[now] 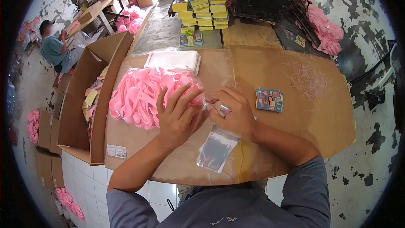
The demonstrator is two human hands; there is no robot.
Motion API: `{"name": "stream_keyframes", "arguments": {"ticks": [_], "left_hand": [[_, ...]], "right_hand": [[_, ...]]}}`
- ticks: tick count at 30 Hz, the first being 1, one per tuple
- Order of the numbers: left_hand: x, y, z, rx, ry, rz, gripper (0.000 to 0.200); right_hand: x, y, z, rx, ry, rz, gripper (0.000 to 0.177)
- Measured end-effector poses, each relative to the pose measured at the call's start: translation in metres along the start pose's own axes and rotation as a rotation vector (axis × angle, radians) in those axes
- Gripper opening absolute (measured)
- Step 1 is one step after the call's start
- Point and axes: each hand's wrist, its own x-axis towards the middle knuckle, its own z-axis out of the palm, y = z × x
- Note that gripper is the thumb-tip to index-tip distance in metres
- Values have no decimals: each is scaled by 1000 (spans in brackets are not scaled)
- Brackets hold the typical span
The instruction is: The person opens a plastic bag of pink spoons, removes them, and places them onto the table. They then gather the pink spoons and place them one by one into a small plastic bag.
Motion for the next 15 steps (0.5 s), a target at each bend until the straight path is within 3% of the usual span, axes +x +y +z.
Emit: {"name": "stream_keyframes", "arguments": {"ticks": [8, 11, 15], "left_hand": [[-5, 1, 5, 29, 29, 95, 22], [-5, 1, 6, -8, 58, 81, 22], [-4, 1, 5, 2, 50, 41, 21]], "right_hand": [[-6, 6, 11, 113, -7, 90, 19], [-2, -1, 4, 297, -100, 265, 20], [2, 10, -3, 205, -48, -2, 21]]}}
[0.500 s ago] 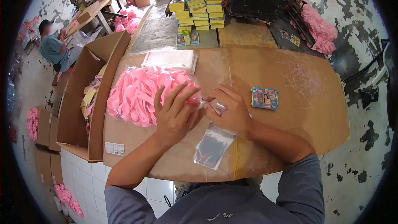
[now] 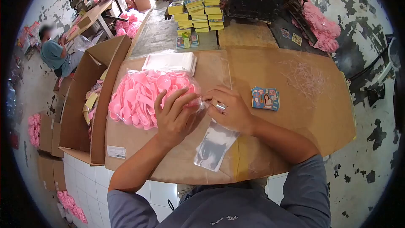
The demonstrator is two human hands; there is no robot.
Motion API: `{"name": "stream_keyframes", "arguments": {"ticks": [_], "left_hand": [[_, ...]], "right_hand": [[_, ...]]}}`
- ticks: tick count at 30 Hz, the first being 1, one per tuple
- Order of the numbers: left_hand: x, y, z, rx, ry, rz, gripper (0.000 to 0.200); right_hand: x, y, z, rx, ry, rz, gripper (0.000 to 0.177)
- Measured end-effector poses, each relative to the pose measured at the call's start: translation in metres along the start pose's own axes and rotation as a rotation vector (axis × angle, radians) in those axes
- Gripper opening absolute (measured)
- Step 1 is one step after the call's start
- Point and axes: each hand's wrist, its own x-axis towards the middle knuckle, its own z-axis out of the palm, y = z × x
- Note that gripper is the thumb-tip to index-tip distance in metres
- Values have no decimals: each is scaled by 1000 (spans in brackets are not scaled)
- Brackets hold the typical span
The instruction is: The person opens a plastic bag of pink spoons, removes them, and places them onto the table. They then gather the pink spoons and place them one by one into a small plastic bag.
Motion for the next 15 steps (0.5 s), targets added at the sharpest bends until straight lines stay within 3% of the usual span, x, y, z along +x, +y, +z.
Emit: {"name": "stream_keyframes", "arguments": {"ticks": [8, 15], "left_hand": [[0, 2, 3, -1, 31, 39, 22], [-5, 2, 4, 34, -12, 94, 19]], "right_hand": [[7, -3, -8, -206, 6, -180, 16], [6, 1, -9, -237, -87, -81, 11]]}}
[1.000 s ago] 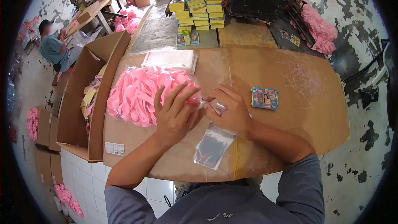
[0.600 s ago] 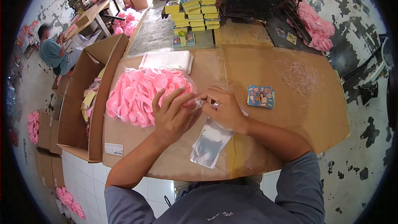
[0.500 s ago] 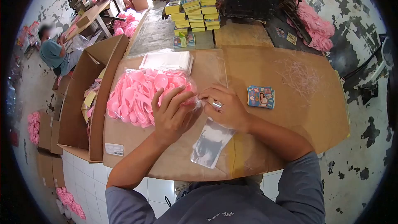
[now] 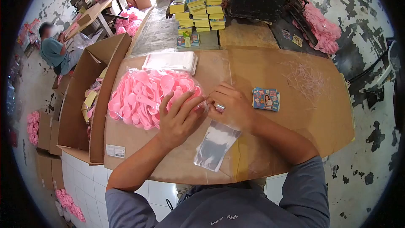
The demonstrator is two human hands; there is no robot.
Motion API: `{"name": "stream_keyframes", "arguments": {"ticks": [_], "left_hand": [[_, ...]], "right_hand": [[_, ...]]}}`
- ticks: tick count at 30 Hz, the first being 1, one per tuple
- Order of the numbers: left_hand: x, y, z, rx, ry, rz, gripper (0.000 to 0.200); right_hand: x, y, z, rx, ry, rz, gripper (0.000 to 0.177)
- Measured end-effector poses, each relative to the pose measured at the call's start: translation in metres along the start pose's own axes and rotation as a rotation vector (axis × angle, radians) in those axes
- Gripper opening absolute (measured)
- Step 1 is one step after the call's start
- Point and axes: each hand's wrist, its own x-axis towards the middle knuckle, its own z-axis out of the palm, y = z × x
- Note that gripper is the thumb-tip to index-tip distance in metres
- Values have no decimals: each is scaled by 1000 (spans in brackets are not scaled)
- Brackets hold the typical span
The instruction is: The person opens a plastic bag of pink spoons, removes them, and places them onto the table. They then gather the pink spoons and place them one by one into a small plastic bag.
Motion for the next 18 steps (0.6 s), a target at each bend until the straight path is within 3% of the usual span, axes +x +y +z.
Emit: {"name": "stream_keyframes", "arguments": {"ticks": [5, 8, 11, 18], "left_hand": [[6, 1, -3, -20, 8, -61, 19], [6, -1, -3, -16, -6, -66, 21], [6, 1, -3, -30, 26, -72, 22], [1, -2, -1, -47, 3, -49, 24]], "right_hand": [[-2, 5, 7, 51, 31, 50, 12], [-3, 4, 10, 250, 49, 289, 9], [-3, 7, 2, 260, -62, 215, 11], [-2, 15, -3, 296, -103, 76, 13]]}}
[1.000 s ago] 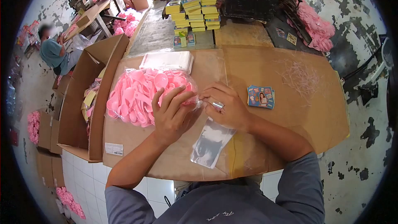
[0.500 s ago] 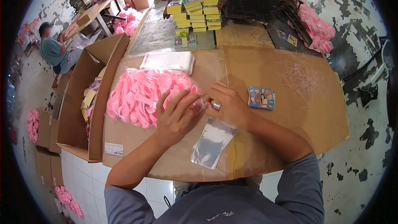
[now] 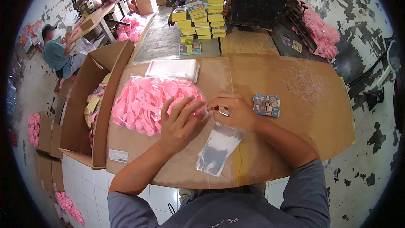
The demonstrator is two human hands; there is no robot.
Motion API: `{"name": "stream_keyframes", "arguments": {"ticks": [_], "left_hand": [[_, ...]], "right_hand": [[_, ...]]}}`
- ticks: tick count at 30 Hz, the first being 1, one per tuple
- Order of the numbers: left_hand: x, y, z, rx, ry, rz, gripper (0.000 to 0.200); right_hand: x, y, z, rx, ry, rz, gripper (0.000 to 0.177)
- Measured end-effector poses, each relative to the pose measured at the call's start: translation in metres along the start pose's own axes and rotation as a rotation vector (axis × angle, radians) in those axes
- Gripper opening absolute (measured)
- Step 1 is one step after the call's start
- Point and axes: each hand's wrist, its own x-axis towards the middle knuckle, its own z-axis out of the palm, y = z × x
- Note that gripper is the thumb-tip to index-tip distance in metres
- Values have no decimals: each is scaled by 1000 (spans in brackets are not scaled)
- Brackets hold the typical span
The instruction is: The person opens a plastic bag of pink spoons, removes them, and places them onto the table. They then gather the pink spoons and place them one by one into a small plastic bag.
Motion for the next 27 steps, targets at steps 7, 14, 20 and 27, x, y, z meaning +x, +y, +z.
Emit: {"name": "stream_keyframes", "arguments": {"ticks": [7, 14, 20, 27], "left_hand": [[-2, 0, -2, -5, -37, 3, 23], [1, 1, 0, 17, -62, -3, 25], [2, 1, 1, 5, -23, -14, 26], [4, 0, -5, -19, -7, -20, 23]], "right_hand": [[-1, -1, 2, -89, -32, 73, 11], [0, 0, 13, -3, 113, 212, 11], [-6, 25, 20, 432, 60, 522, 15], [-3, 0, 5, 19, -1, 125, 14]]}}
